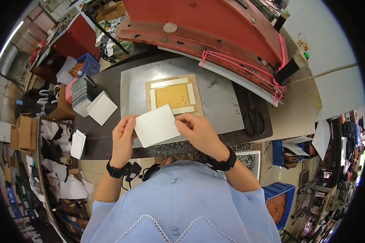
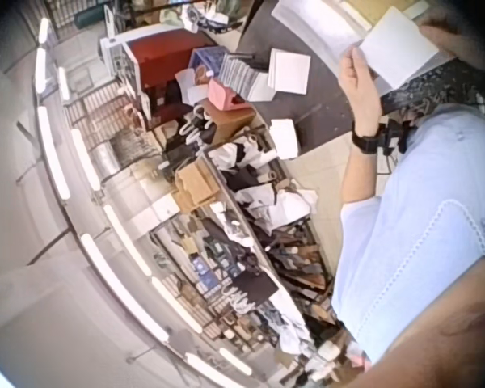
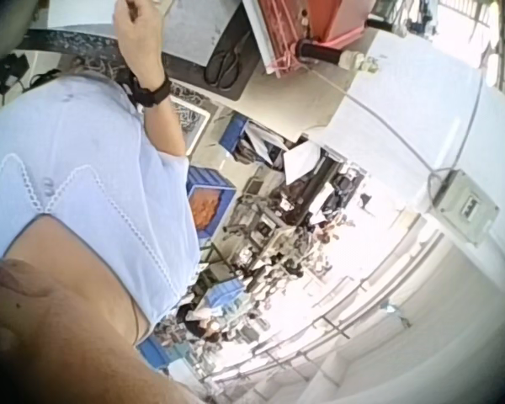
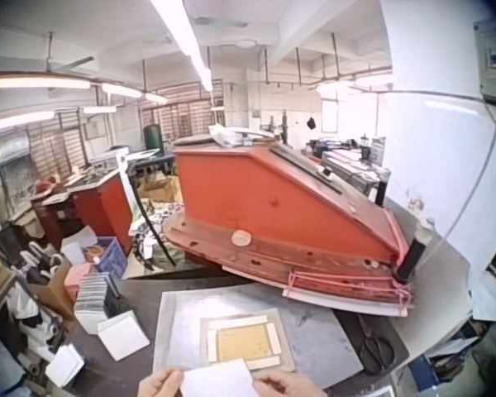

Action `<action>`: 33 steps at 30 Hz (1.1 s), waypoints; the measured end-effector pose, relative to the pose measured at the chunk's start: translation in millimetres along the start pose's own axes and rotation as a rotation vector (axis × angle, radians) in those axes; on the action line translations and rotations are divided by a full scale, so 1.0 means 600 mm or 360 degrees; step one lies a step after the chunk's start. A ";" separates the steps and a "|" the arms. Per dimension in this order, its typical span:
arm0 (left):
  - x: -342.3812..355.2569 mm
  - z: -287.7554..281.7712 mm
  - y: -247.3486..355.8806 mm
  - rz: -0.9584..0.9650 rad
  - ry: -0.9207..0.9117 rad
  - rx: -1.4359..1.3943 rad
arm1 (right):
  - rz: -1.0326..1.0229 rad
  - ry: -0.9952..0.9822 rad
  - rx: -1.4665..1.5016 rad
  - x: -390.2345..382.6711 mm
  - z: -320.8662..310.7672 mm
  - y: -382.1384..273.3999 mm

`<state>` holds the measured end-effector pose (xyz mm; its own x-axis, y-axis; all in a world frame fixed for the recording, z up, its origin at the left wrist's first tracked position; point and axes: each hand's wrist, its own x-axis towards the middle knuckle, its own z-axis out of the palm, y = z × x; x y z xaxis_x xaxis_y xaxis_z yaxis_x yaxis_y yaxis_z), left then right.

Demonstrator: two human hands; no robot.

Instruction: The user is operating a leather die-cutting machine to cut leather pieces.

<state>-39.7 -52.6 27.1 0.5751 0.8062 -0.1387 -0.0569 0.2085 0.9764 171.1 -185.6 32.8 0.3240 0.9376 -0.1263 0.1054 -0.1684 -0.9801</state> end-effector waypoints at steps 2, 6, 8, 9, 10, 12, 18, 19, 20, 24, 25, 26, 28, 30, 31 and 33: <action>-0.005 0.010 0.010 0.0040 0.0023 0.0085 | -0.0100 0.0201 -0.0115 0.005 0.013 0.022; -0.009 0.012 0.003 0.0207 0.0045 0.0180 | -0.0310 0.0376 -0.0243 0.006 0.033 0.018; -0.011 -0.004 -0.001 0.0112 0.0022 0.0274 | -0.0220 0.0165 -0.0002 0.002 0.032 0.000; -0.012 -0.013 -0.002 0.0061 0.0009 0.0319 | -0.0125 0.0048 0.0122 0.001 0.029 -0.009; -0.012 -0.020 0.002 0.0007 -0.0047 0.0212 | -0.0030 -0.0068 0.0246 0.003 0.023 -0.018; -0.011 -0.029 0.011 -0.0094 -0.0158 -0.0005 | 0.0100 -0.0271 0.0352 0.010 0.008 -0.026; -0.001 -0.041 -0.001 -0.0150 -0.0122 -0.0088 | 0.0115 -0.0236 0.0217 0.018 0.007 -0.009; 0.002 -0.045 0.000 -0.0079 -0.0036 0.0001 | 0.0157 -0.0203 0.0247 0.019 0.007 -0.006; 0.007 -0.052 0.002 -0.0008 0.0050 0.0089 | 0.0198 -0.0169 0.0278 0.020 0.004 -0.004; 0.047 -0.134 0.017 0.0263 0.0393 0.0189 | 0.0236 0.0034 0.0219 0.044 -0.033 0.018; 0.063 -0.173 0.019 0.0325 0.0488 0.0538 | 0.0207 0.0146 0.0144 0.052 -0.042 0.019; 0.076 -0.202 0.014 0.0384 0.0583 0.0884 | 0.0185 0.0205 0.0114 0.060 -0.052 0.021; 0.085 -0.185 0.012 0.0749 0.0705 0.1391 | 0.0135 0.0327 0.0058 0.078 -0.067 0.030; 0.091 -0.153 0.019 0.0833 0.0479 0.1645 | 0.0126 0.0364 0.0090 0.094 -0.068 0.033; 0.087 -0.120 0.026 0.0824 0.0205 0.1566 | 0.0128 0.0372 0.0086 0.104 -0.063 0.035; 0.100 -0.071 0.009 0.1071 -0.0212 0.1742 | 0.0132 0.0360 0.0064 0.118 -0.055 0.036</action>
<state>-40.2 20.3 16.7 0.7747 0.5007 0.3862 0.2925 -0.8252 0.4832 227.4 -133.0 7.6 0.5330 0.8281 -0.1734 0.0334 -0.2254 -0.9737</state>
